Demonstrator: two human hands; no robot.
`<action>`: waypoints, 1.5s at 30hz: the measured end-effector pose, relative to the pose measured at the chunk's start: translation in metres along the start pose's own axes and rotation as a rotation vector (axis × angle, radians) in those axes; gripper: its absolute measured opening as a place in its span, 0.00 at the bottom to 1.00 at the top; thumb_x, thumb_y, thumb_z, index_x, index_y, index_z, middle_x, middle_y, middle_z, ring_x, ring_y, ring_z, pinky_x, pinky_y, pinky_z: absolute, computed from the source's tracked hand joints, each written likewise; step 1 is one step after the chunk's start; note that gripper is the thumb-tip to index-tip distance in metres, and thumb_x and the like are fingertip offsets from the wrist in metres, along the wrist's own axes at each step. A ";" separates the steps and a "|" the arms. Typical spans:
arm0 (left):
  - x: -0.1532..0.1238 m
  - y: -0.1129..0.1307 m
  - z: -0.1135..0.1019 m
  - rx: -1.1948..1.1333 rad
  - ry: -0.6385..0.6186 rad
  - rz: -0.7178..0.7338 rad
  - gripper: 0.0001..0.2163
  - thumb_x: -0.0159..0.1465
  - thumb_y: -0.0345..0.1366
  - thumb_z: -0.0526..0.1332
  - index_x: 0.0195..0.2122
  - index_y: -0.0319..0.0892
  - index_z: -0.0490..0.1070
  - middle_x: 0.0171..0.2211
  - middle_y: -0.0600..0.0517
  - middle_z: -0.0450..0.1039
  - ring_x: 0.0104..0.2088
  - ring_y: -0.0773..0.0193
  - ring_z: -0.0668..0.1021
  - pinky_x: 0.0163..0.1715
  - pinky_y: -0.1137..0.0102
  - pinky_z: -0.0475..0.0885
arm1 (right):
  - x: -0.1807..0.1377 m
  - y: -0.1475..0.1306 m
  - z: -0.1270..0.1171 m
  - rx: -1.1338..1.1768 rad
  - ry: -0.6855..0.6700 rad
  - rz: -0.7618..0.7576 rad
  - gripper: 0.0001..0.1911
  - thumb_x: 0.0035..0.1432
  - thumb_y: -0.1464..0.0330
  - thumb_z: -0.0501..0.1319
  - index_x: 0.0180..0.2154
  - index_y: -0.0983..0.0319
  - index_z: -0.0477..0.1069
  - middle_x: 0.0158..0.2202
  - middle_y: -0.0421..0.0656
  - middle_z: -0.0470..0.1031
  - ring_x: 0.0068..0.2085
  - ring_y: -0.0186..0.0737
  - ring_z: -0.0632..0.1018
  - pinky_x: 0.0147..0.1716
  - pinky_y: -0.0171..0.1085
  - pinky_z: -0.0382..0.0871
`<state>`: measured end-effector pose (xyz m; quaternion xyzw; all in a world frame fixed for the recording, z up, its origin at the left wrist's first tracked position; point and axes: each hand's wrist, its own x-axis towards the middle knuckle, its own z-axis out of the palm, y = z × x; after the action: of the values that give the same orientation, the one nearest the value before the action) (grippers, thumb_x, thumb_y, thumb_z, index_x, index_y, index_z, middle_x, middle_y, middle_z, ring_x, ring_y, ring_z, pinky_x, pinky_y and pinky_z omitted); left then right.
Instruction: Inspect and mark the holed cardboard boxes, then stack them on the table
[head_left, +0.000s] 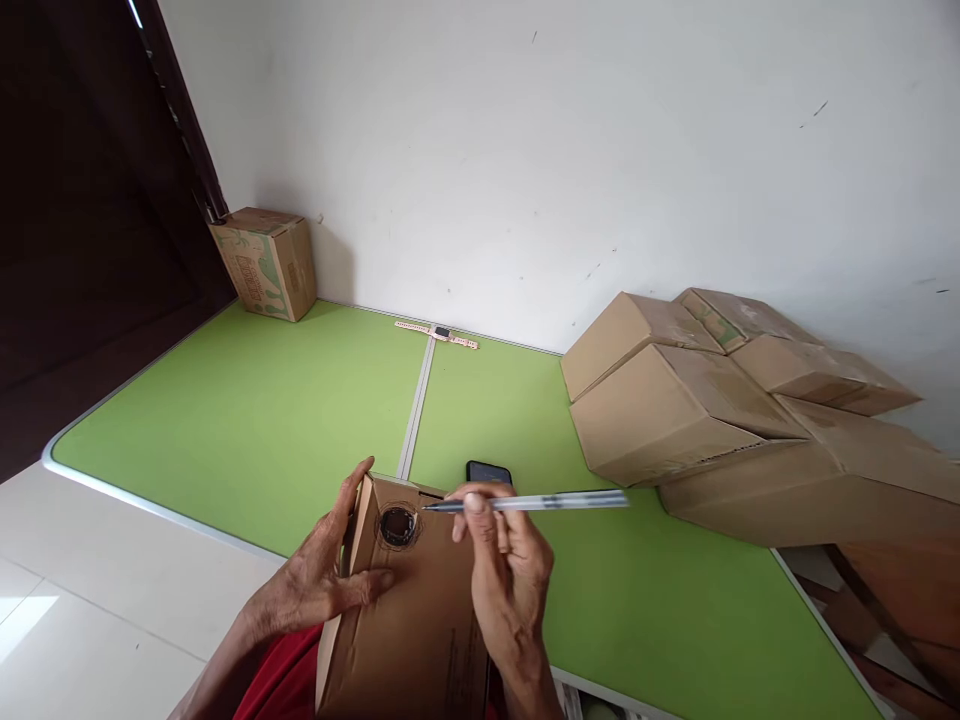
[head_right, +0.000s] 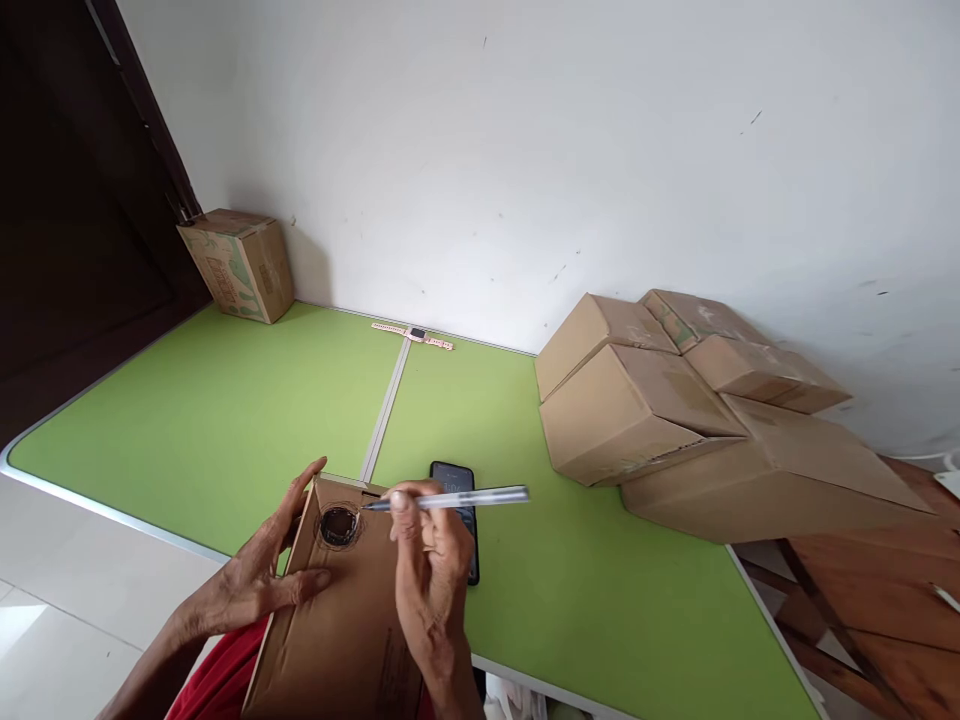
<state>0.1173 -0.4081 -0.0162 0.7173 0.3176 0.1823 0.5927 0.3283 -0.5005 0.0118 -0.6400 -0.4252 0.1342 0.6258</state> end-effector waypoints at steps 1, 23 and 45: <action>0.000 -0.002 -0.001 -0.006 0.002 0.007 0.52 0.68 0.44 0.71 0.82 0.57 0.34 0.82 0.46 0.47 0.81 0.37 0.44 0.78 0.39 0.48 | 0.007 0.003 -0.007 -0.003 0.019 0.006 0.17 0.78 0.55 0.56 0.40 0.57 0.74 0.31 0.40 0.77 0.27 0.35 0.75 0.27 0.33 0.71; 0.003 -0.005 0.004 -0.067 0.108 -0.107 0.45 0.69 0.58 0.66 0.81 0.63 0.42 0.82 0.51 0.48 0.80 0.34 0.49 0.76 0.35 0.47 | 0.152 0.137 -0.017 -1.197 -0.578 0.066 0.13 0.74 0.62 0.66 0.55 0.60 0.77 0.56 0.48 0.79 0.53 0.47 0.82 0.52 0.50 0.81; 0.008 0.026 0.003 -0.142 0.579 0.080 0.38 0.74 0.64 0.53 0.80 0.54 0.51 0.80 0.50 0.54 0.81 0.41 0.51 0.79 0.47 0.45 | -0.003 0.034 0.024 0.416 -0.425 0.553 0.44 0.60 0.41 0.69 0.68 0.58 0.69 0.60 0.55 0.81 0.56 0.61 0.83 0.53 0.53 0.81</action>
<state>0.1309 -0.4075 0.0070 0.6042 0.4313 0.4244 0.5184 0.3223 -0.4815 -0.0248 -0.5480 -0.3205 0.5100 0.5804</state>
